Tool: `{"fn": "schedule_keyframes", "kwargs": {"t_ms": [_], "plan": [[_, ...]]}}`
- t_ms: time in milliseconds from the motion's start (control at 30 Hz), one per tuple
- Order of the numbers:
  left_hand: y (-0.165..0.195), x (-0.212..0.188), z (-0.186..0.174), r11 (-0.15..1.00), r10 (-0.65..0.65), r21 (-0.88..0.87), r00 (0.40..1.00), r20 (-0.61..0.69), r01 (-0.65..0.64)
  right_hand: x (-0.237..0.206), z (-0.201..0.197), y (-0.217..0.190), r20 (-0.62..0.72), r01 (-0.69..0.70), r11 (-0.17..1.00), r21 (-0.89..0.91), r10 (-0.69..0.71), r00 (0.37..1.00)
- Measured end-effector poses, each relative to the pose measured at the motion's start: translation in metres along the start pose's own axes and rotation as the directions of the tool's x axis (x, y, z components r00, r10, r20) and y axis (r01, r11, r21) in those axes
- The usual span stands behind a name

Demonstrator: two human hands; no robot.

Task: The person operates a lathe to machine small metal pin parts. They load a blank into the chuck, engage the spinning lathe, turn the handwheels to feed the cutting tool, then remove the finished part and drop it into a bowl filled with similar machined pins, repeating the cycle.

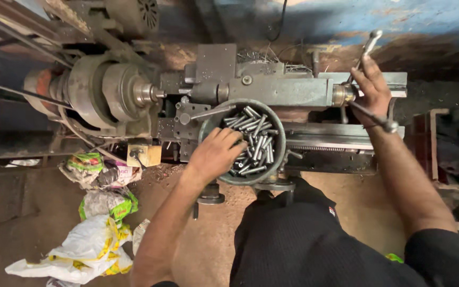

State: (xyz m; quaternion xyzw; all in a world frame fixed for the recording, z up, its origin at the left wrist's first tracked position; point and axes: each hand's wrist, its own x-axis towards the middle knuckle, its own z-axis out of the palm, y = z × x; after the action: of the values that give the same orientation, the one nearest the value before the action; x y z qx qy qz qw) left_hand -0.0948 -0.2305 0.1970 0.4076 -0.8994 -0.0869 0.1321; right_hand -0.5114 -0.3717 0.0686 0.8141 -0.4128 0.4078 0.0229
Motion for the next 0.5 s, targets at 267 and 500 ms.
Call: {"fn": "schedule_keyframes", "kwargs": {"t_ms": [267, 500], "plan": [[0.006, -0.006, -0.027, 0.426, -0.582, -0.903, 0.781, -0.229, 0.052, -0.018, 0.016, -0.002, -0.016, -0.107, 0.985, 0.135, 0.110, 0.994], [-0.112, -0.005, -0.058, 0.754, -0.636, -0.503, 0.662, -0.396, 0.423, -0.023, 0.013, -0.014, 0.030, -0.249, 0.946, 0.209, 0.248, 0.968]]}}
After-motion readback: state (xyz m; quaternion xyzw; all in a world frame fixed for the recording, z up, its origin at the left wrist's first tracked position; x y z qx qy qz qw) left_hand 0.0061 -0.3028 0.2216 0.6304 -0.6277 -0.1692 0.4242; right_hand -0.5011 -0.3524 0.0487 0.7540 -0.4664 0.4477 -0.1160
